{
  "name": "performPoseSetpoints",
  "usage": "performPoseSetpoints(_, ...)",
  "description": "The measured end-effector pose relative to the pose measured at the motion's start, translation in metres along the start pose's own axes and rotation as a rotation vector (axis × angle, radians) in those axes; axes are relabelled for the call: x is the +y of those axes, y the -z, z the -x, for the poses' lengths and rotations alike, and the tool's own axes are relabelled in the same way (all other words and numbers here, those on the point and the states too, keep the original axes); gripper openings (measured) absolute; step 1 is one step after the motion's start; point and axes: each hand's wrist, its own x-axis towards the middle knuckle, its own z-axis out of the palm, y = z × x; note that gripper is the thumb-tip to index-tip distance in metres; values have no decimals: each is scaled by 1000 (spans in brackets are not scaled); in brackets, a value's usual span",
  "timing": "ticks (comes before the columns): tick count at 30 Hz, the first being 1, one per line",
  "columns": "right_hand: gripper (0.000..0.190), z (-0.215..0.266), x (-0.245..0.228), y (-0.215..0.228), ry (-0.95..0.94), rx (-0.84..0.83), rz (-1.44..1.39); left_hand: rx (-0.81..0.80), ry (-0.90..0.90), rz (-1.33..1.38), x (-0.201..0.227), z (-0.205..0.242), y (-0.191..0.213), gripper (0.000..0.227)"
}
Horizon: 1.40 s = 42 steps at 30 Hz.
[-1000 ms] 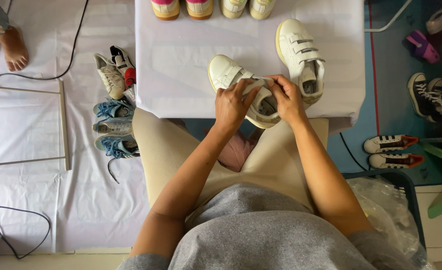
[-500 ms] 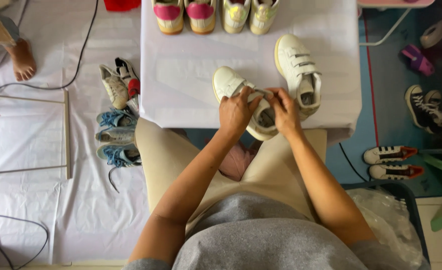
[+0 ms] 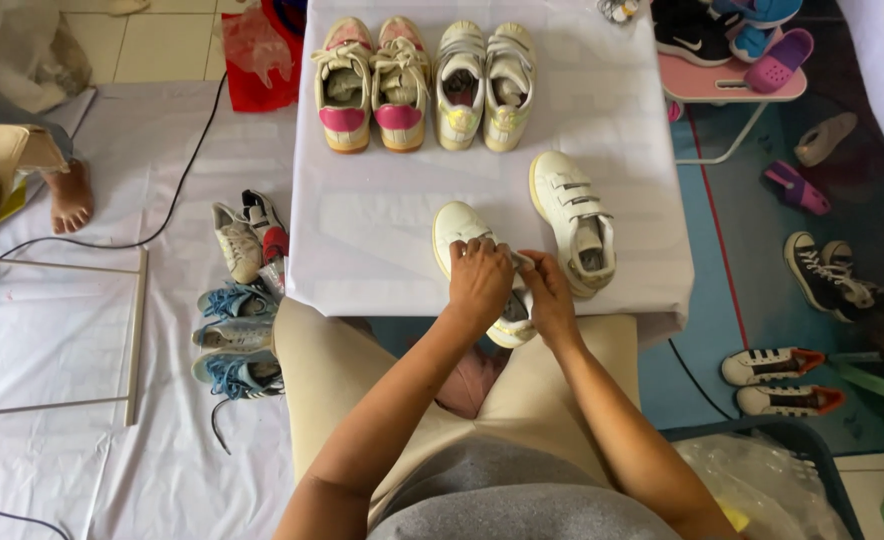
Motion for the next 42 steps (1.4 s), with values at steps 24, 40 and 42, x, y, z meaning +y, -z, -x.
performPoseSetpoints(24,27,12,14,-15,93,20,-14,472,-41,250,-20,27,-25,24)
performPoseSetpoints(40,24,-8,78,-1,-115,186,-279,599,-89,213,-1,32,-14,26)
performPoseSetpoints(42,22,-8,68,-6,-132,183,-349,632,-85,248,-1,30,-19,24)
